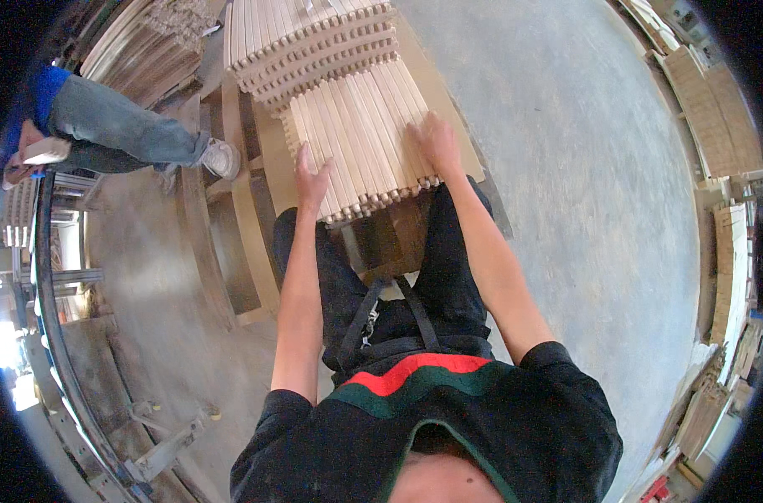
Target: The person sits on a low stool and repeatedly picks up stacks of small, light-colored wooden parts with pegs. They align the stacks and place them onto a larger pile on a wooden pallet. Another person assists by handing over stacks and adjusting the pile.
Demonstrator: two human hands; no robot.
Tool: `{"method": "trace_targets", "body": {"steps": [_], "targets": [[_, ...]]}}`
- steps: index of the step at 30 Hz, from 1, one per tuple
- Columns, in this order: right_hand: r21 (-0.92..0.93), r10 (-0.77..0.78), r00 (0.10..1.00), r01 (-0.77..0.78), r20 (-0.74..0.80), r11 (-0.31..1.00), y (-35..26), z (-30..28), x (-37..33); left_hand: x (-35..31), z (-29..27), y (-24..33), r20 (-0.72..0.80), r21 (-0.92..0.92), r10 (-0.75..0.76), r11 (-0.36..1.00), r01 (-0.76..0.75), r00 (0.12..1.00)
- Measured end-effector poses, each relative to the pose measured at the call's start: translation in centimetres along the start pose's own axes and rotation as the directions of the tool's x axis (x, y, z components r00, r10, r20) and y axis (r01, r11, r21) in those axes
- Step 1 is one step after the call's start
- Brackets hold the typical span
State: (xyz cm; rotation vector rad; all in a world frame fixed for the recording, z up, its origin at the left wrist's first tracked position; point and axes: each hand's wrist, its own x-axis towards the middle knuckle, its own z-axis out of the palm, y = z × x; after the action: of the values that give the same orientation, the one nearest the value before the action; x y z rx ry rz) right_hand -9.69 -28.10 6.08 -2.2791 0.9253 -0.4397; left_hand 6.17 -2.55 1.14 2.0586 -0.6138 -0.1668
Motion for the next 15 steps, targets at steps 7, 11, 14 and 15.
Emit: {"method": "trace_targets", "body": {"steps": [7,11,14,15], "targets": [[-0.004,-0.091,0.988,0.091,-0.125,0.996,1.1,1.0,0.4,-0.7,1.1,3.1,0.087,0.299,0.007,0.954,-0.033,0.996],[-0.024,-0.096,0.993,0.095,-0.066,0.995,0.8,1.6,0.8,-4.4,1.0,4.0,0.149,0.616,0.114,0.766,-0.182,0.982],[0.021,-0.013,1.0,0.013,-0.004,1.0,0.9,0.3,0.2,-9.6,0.6,6.8,0.304,0.611,0.172,0.72,-0.33,0.937],[0.027,-0.013,1.0,0.013,-0.005,1.0,0.9,0.1,-0.1,-11.3,0.2,7.5,0.329,0.563,0.19,0.747,-0.353,0.925]]}}
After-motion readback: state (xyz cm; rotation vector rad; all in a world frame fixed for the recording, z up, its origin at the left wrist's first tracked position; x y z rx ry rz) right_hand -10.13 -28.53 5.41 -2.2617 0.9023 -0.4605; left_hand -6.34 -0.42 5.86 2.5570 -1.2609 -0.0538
